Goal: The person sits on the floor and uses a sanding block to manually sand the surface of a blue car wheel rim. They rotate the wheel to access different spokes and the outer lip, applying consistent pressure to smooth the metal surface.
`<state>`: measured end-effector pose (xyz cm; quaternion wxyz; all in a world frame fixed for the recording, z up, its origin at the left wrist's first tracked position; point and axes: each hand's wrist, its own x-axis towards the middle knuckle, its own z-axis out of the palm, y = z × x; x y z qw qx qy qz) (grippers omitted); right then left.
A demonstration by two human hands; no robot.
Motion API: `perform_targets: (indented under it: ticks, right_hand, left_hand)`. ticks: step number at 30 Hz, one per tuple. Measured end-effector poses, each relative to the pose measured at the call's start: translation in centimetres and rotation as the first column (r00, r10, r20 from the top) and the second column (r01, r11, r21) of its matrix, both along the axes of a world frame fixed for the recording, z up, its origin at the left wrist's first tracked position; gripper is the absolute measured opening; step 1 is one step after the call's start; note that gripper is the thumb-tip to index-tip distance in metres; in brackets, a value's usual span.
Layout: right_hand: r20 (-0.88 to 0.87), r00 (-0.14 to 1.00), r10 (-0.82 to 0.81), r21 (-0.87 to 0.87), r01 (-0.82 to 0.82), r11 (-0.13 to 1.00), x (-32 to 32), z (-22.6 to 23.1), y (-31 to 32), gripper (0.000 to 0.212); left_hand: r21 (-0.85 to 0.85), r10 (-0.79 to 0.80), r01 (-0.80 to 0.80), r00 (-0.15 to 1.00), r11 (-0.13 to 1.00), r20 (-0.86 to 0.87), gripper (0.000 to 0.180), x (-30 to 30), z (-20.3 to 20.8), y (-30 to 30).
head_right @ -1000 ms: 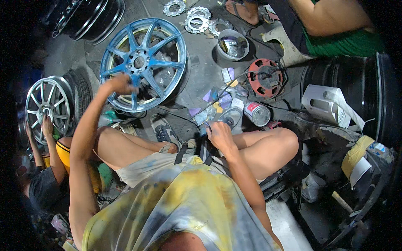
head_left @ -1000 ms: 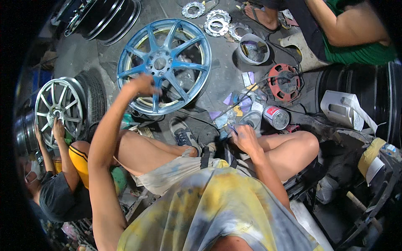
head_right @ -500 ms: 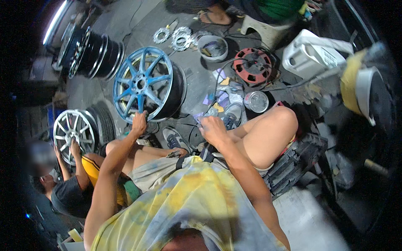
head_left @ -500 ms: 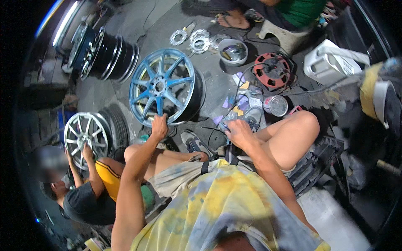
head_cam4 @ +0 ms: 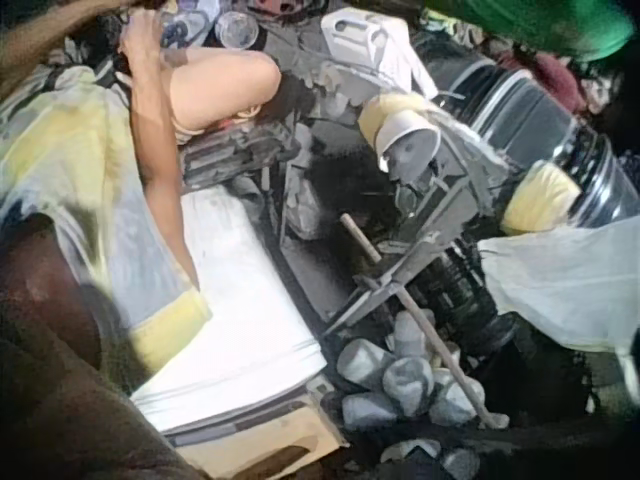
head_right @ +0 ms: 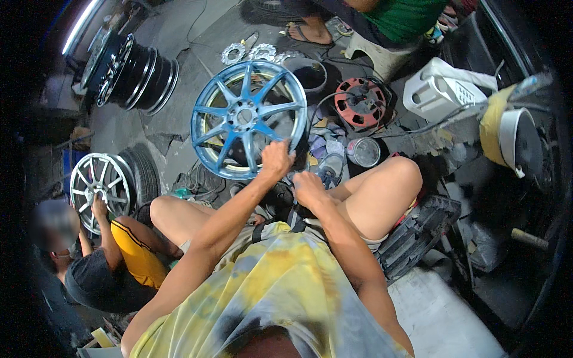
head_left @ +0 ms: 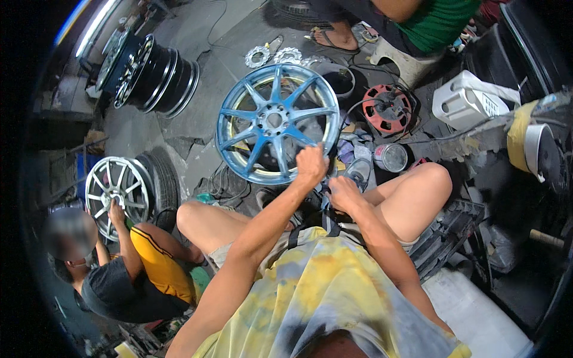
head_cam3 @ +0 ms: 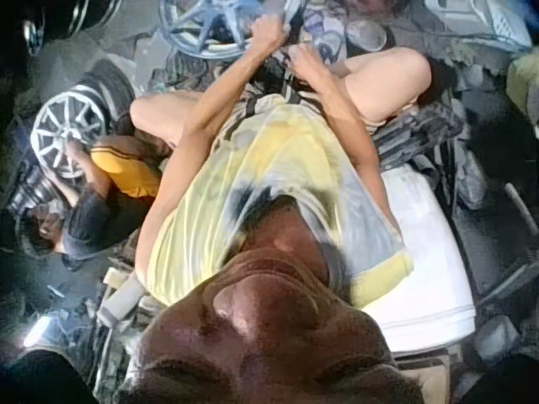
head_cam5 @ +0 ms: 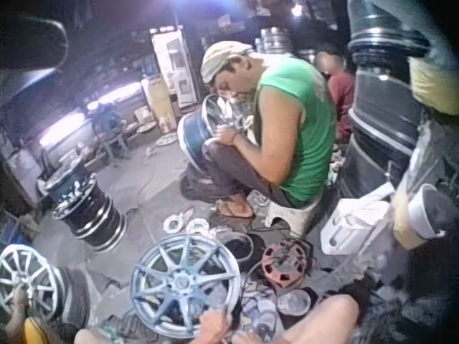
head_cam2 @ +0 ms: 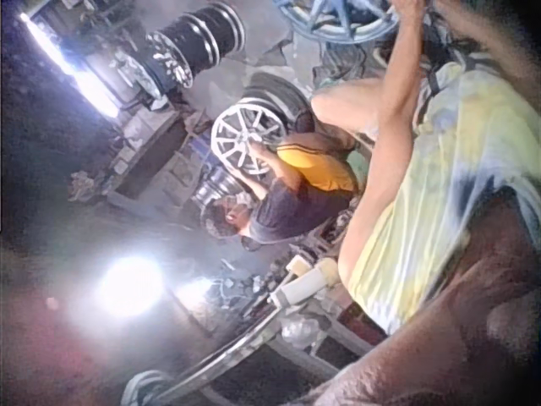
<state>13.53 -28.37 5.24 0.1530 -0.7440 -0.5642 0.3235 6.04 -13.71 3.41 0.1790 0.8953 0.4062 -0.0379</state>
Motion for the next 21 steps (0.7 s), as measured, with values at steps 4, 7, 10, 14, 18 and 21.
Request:
perform_targets:
  ticks: [4, 7, 10, 14, 18, 21]
  right_hand:
    - [0.052, 0.994, 0.096, -0.079, -0.092, 0.993, 0.0, -1.2, -0.5, 0.017]
    - [0.055, 0.992, 0.114, -0.148, -0.105, 0.983, -0.4, -2.0, -0.8, 0.017]
    - [0.078, 0.993, 0.092, -0.195, -0.075, 0.978, -0.9, -2.3, -0.8, 0.019]
    - [0.078, 0.990, 0.116, -0.168, -0.101, 0.981, -0.7, -1.3, 0.2, 0.018]
    - [0.044, 0.990, 0.132, -0.080, -0.128, 0.989, -1.2, -1.0, 0.4, 0.018]
    - [0.059, 0.993, 0.103, -0.113, -0.096, 0.989, -0.7, -1.3, 0.0, 0.019]
  left_hand:
    - [0.027, -0.170, 0.168, 0.961, 0.985, 0.216, 0.076, -3.9, -0.6, -3.9]
    - [0.210, -0.324, 0.296, 0.939, 0.932, 0.113, 0.077, -9.4, -0.6, -4.3]
    - [-0.261, -0.282, 0.313, 0.948, 0.913, 0.147, 0.049, -11.3, 1.0, 0.6]
    - [-0.487, -0.065, 0.152, 0.979, 0.860, 0.192, 0.040, -9.6, 7.2, 9.8]
    - [0.277, -0.228, 0.184, 0.964, 0.943, 0.135, 0.080, -10.9, -0.7, 11.6]
    - [0.185, -0.196, 0.194, 0.981, 0.963, -0.008, 0.091, -7.8, -1.4, 7.5]
